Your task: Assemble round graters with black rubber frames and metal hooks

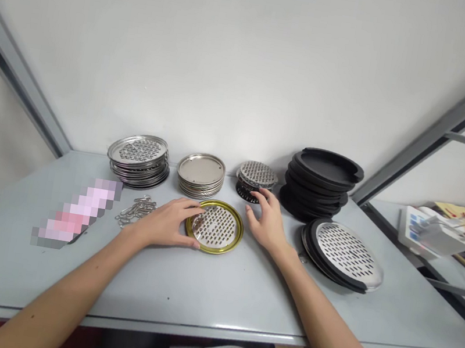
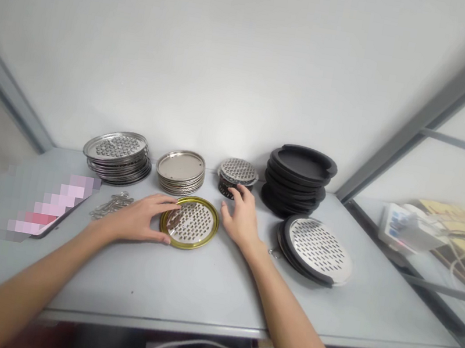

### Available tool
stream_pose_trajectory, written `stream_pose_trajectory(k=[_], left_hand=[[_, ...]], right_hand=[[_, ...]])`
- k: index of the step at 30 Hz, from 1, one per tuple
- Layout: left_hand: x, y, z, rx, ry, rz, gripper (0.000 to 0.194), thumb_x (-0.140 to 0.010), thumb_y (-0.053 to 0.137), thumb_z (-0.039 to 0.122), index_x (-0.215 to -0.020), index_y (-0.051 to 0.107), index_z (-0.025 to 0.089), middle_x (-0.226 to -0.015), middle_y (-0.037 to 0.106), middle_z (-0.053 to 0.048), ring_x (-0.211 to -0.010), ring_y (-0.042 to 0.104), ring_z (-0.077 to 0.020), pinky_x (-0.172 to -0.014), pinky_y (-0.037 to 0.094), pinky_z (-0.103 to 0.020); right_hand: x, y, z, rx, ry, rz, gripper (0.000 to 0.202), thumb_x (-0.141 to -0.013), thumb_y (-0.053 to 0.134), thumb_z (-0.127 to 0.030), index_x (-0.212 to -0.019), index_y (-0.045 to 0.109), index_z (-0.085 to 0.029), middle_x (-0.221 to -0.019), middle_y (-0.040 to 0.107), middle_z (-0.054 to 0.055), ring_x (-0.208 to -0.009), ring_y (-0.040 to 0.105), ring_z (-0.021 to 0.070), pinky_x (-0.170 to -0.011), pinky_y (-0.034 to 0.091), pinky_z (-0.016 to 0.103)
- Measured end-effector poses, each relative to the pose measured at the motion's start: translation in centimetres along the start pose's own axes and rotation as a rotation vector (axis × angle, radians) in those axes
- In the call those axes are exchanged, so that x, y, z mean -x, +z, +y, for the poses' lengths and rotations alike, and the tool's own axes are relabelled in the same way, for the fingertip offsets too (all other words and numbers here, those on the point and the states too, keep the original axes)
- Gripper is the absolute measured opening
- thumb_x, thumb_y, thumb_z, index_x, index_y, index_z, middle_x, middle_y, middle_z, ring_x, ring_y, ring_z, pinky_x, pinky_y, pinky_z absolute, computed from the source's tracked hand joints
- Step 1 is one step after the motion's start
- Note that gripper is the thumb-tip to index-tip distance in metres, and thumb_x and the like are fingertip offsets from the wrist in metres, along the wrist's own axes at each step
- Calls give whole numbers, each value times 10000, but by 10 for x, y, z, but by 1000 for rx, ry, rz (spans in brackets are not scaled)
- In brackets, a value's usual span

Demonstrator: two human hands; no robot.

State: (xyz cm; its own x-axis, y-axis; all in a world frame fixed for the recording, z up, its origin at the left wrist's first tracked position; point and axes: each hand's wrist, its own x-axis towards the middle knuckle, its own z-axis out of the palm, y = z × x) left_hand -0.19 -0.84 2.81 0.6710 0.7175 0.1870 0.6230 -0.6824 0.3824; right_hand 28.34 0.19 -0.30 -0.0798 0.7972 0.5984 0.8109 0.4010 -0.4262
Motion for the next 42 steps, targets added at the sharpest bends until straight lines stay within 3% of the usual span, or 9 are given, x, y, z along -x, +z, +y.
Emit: stream_pose_trajectory(k=[4, 8, 10, 14, 20, 24, 31, 42], left_hand=[[0, -1, 2, -24, 11, 26, 709, -722, 660, 630, -1302, 545, 239, -1367, 506, -106, -1238, 477, -309, -1042, 406, -456], [-2, -1, 2, -76, 2, 253, 502, -867, 547, 517, -1282, 547, 234, -1408, 455, -92, -1296, 419, -275, -1087, 362, -443], [-4, 0, -2, -122, -32, 353, 503, -884, 526, 493, -1301, 520, 212, -1417, 434, -111, -1316, 391, -277, -1098, 345, -450], [-7, -1, -15, -226, -76, 447, 516, -869, 542, 475, -1295, 507, 186, -1412, 427, -138, -1319, 381, -295, -1102, 325, -471], [1, -28, -35, -323, -220, 834, 326, -891, 520, 331, -1191, 560, 212, -1260, 557, -96, -1228, 479, -252, -1082, 339, -421], [11, -44, -55, -352, -333, 959, 247, -876, 527, 295, -1082, 619, 195, -1117, 624, -88, -1123, 539, -257, -1033, 373, -413], [18, -47, -77, -357, -408, 985, 196, -862, 533, 314, -902, 686, 198, -1041, 650, -94, -1059, 560, -268, -1000, 384, -441], [19, -46, -82, -311, -408, 979, 233, -878, 493, 309, -924, 690, 194, -1043, 693, -73, -1061, 596, -238, -983, 425, -385]], right_hand=[[1, 2, 2, 48, 6, 5, 457, -848, 520, -304, -1276, 513, -144, -1371, 420, 190, -1287, 386, 335, -1068, 346, 547], [3, 5, 2, 57, 7, -50, 472, -853, 520, -323, -1285, 506, -133, -1377, 418, 192, -1292, 389, 328, -1074, 352, 530], [4, 7, 1, 55, 2, -105, 476, -858, 517, -332, -1281, 510, -114, -1365, 435, 200, -1285, 401, 320, -1077, 353, 514], [8, 10, -3, 34, -53, -261, 471, -871, 512, -341, -1268, 521, -90, -1329, 481, 199, -1257, 437, 295, -1075, 365, 469], [9, 8, -8, 2, -75, -357, 391, -897, 481, -336, -1203, 574, -109, -1273, 533, 179, -1212, 481, 276, -1048, 391, 438], [8, 7, -8, -24, -88, -359, 352, -891, 497, -323, -1168, 588, -127, -1243, 550, 165, -1178, 503, 264, -1040, 398, 427], [8, 7, -8, -37, -108, -368, 311, -895, 490, -310, -1134, 599, -145, -1198, 569, 149, -1137, 519, 254, -1014, 409, 423], [7, 6, -9, -41, -122, -381, 295, -896, 487, -302, -1121, 602, -150, -1169, 586, 146, -1103, 541, 246, -986, 422, 409]])
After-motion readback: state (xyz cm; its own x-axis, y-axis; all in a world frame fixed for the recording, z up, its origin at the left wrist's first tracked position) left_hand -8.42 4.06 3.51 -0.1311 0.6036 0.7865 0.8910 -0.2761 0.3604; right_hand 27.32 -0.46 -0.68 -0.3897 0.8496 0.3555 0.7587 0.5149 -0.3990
